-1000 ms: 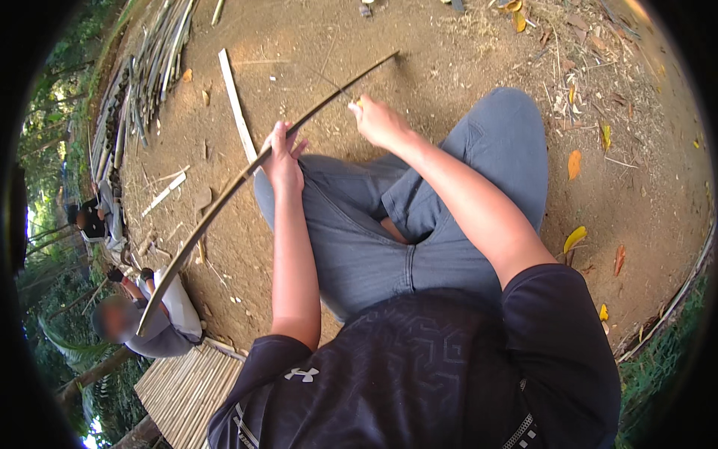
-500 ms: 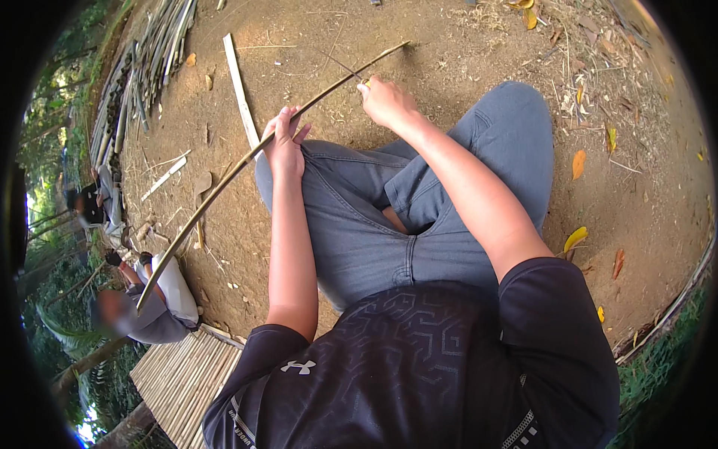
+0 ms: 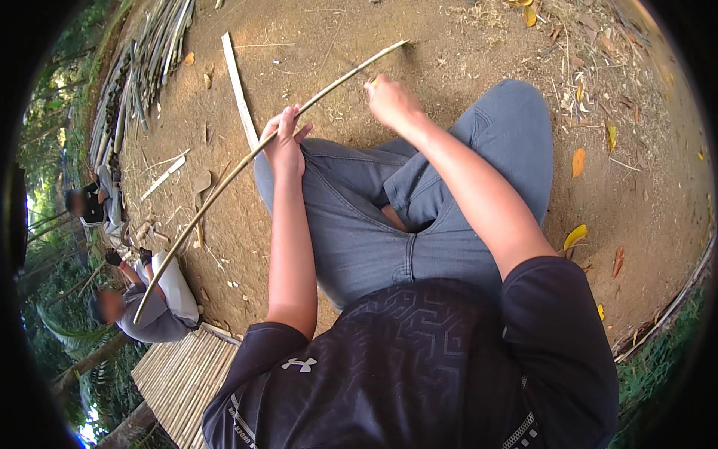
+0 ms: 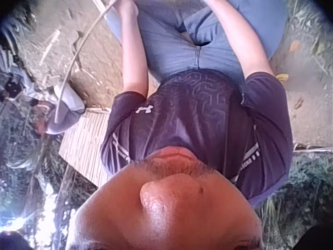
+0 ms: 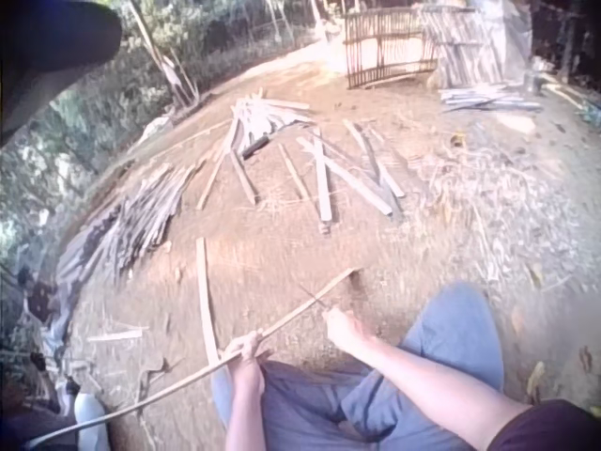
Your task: The person scrapes a strip of bamboo with a knife, removing outer layers while holding the strip across their lap.
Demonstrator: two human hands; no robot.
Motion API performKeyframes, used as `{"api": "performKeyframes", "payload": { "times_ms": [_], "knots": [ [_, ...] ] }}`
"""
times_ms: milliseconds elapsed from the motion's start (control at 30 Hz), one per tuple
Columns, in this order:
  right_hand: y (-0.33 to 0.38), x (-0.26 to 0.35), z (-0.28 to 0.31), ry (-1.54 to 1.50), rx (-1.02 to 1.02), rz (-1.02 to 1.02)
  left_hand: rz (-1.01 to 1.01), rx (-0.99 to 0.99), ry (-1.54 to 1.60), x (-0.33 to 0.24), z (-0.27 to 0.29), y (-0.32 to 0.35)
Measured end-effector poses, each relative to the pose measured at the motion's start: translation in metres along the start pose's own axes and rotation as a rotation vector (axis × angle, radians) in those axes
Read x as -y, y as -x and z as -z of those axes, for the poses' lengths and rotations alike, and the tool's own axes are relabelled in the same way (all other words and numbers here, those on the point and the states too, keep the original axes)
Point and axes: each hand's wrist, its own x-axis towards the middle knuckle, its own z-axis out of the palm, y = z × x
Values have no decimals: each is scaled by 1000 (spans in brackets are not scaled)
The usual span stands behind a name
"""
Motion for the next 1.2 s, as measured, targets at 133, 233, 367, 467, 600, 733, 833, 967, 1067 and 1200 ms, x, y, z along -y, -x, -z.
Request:
{"api": "performKeyframes", "payload": {
  "times_ms": [133,233,367,467,600,733,833,967,1067,1200],
  "knots": [
    [9,18,10,-59,82,-64,-9,3,-76,-5,3,2],
    [5,8,6,-24,20,-40,-29,1,-83,-5,1,1],
    [-4,2,1,-22,10,-112,-2,-20,-12,-4,-2,1],
    [10,16,4,-74,100,-106,7,-34,-31,-5,4,2],
    [-6,0,3,-26,7,-161,18,-40,-11,-5,-1,0],
    [-14,-8,-1,-61,6,-184,12,-14,-60,-4,-2,-1],
    [-7,1,1,-83,34,-202,6,-20,-45,0,4,-1],
    [-2,0,-8,-73,25,-156,31,-26,-66,-7,-2,1],
    [-24,-24,-10,-70,-89,-232,28,-18,-74,-3,-1,0],
    [11,19,0,-86,86,-137,21,-54,-45,-6,3,1]
  ]
}}
